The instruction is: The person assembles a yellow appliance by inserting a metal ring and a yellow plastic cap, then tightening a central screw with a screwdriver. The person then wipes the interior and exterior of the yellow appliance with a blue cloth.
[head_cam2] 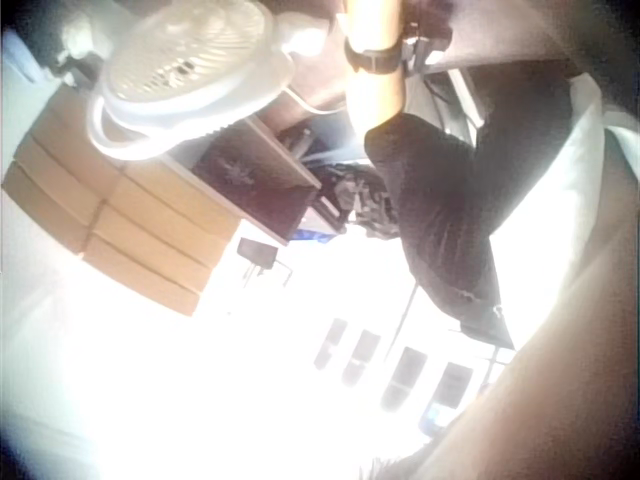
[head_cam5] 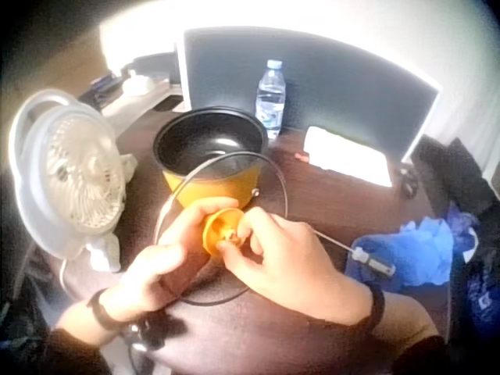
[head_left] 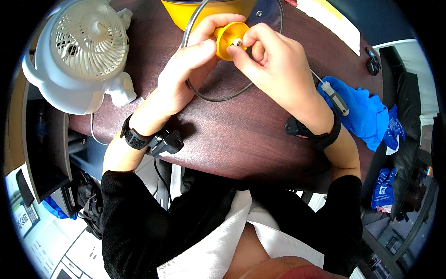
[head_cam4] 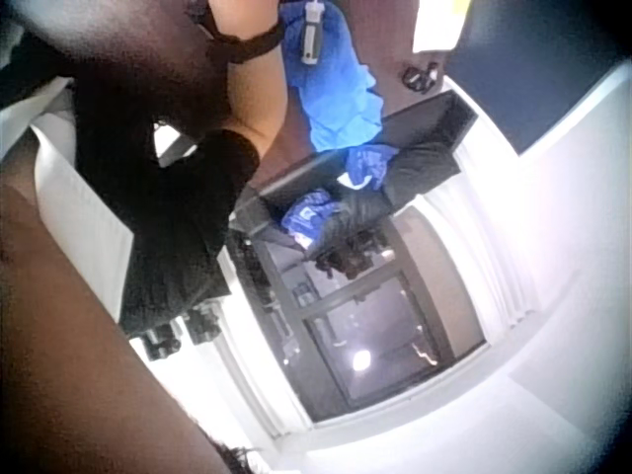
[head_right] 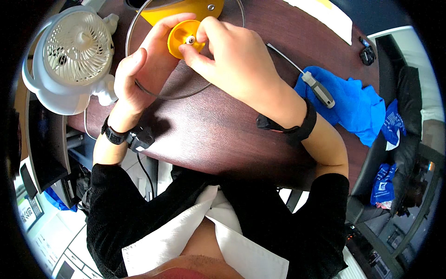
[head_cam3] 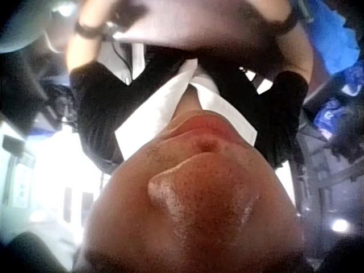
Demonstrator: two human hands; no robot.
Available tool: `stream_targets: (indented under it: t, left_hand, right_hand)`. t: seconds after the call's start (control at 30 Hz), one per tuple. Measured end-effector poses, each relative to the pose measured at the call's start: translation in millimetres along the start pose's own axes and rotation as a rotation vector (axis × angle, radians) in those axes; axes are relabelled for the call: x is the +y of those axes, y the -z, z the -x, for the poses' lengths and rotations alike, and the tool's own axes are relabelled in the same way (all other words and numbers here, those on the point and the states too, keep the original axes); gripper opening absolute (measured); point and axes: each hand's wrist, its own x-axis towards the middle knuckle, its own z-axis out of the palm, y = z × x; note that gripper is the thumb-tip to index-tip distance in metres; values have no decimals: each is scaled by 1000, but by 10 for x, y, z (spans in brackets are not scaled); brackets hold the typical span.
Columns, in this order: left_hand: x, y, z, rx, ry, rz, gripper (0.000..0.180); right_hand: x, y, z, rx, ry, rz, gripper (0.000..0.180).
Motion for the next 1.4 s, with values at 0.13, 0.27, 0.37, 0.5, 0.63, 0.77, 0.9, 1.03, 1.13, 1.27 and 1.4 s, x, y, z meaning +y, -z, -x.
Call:
stream_targets:
  t: [0.13, 0.27, 0.37, 0.5, 0.63, 0.77, 0.9, 1.03, 1.13, 1.27, 1.4]
  left_hand:
    - [-16, 3, -10, -11, 10, -49, 69]
    - [-28, 5, -24, -21, -7, -8, 70]
    - [-20, -3, -33, -20, -19, 21, 71]
    - [0, -22, -18, 4, -6, 32, 71]
    - [-27, -22, -20, -19, 14, 13, 73]
    - [-36, -27, -21, -17, 13, 20, 74]
    - [2, -40, -13, -5, 25, 68, 74]
    - [-17, -44, -23, 1, 12, 131, 72]
    - [-18, -44, -21, -13, -9, 79, 72]
    - [-28, -39, -26, -6, -10, 57, 72]
    - [-30, -56, -27, 21, -3, 72, 71]
  right_hand:
    - [23, -51, 13, 59, 58, -18, 19]
    - [49, -33, -4, 85, 153, -4, 19]
    - [109, 19, -29, 86, 248, 63, 20]
    - [41, 104, -44, 51, 195, 59, 19]
    - [34, 47, -3, -44, 92, 55, 18]
    - [54, 13, 4, 22, 149, 45, 19]
    - [126, 46, -64, 75, 338, 108, 21]
    - [137, 89, -82, 91, 363, 122, 21]
    - [79, 99, -41, 60, 217, 65, 18]
    - [114, 58, -39, 42, 192, 52, 17]
    - [93, 42, -27, 80, 214, 76, 17]
